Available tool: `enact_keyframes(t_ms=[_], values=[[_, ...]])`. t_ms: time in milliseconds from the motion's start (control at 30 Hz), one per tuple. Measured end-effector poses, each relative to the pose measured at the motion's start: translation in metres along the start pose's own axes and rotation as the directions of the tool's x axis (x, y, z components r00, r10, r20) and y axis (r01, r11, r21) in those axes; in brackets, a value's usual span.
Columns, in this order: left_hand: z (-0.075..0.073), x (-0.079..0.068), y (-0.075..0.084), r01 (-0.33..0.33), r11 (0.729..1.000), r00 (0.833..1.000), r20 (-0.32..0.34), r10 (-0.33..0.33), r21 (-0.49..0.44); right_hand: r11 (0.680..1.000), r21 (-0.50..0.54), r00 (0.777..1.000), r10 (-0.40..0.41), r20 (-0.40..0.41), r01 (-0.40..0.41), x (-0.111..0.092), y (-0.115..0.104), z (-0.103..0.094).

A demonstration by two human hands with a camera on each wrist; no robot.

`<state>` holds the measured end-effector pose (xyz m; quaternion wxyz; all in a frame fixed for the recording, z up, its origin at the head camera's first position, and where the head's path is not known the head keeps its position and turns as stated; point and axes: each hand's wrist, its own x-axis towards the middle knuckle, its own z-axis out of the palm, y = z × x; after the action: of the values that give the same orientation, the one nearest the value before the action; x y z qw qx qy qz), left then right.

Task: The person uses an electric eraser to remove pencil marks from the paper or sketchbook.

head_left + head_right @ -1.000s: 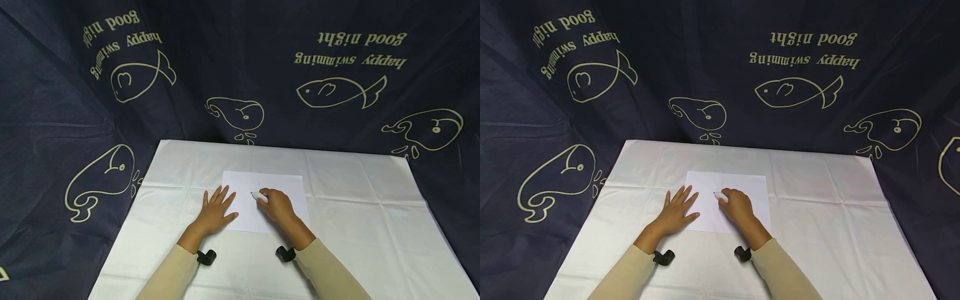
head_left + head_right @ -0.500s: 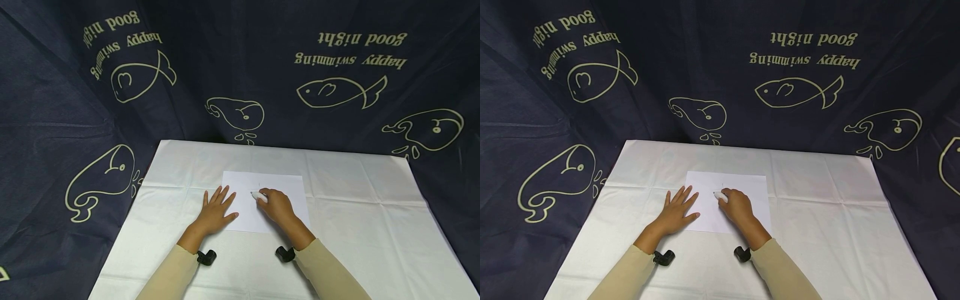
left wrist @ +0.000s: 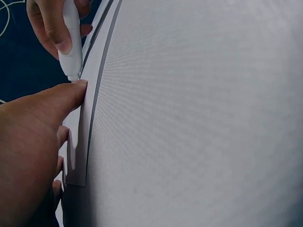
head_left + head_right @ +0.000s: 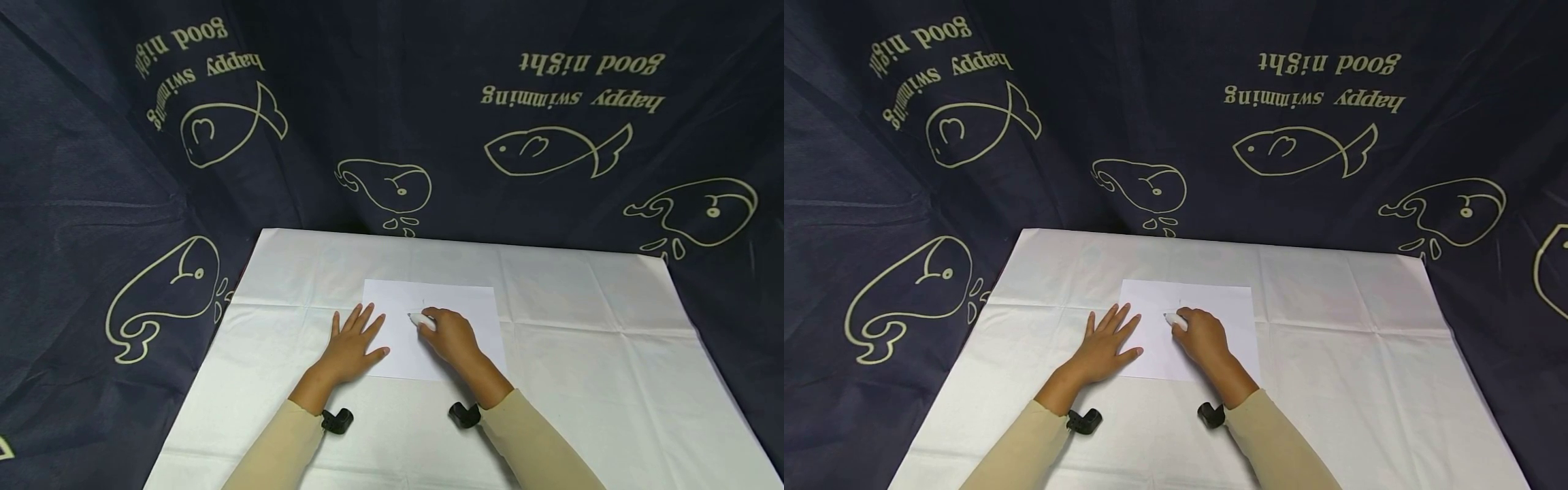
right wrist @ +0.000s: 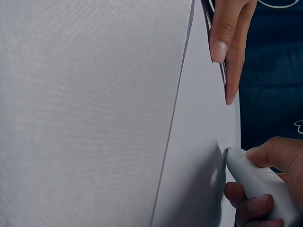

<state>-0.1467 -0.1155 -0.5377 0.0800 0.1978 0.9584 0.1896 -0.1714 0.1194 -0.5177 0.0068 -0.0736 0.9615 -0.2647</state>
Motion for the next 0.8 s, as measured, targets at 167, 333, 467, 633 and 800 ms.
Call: enact_keyframes(t_ms=[167, 333, 467, 633, 800], values=[[0.0001, -0.0002, -0.0004, -0.004, 1.0, 1.0, -0.001, 0.004, -0.004, 1.0, 0.001, 1.0, 0.003, 0.006, -0.003, 0.0001, -0.002, -0.0003], [0.0002, -0.0004, -0.001, 0.005, 1.0, 1.0, 0.014, -0.005, -0.006, 1.0, -0.005, 1.0, 0.0, 0.001, 0.0, 0.0007, -0.0027, -0.0006], [0.0004, -0.0003, -0.0011, 0.01, 1.0, 1.0, 0.019, -0.01, -0.004, 1.0, -0.005, 1.0, -0.004, 0.002, 0.004, 0.0014, -0.0029, -0.0009], [0.0018, -0.0003, -0.0014, 0.005, 1.0, 1.0, 0.006, -0.005, -0.003, 1.0, -0.008, 1.0, -0.013, 0.005, 0.013, 0.0023, -0.0036, -0.0009], [0.0021, -0.0004, -0.0014, 0.003, 1.0, 1.0, 0.003, -0.003, -0.001, 1.0, -0.006, 1.0, -0.021, 0.002, 0.021, 0.0028, -0.0044, -0.0009]])
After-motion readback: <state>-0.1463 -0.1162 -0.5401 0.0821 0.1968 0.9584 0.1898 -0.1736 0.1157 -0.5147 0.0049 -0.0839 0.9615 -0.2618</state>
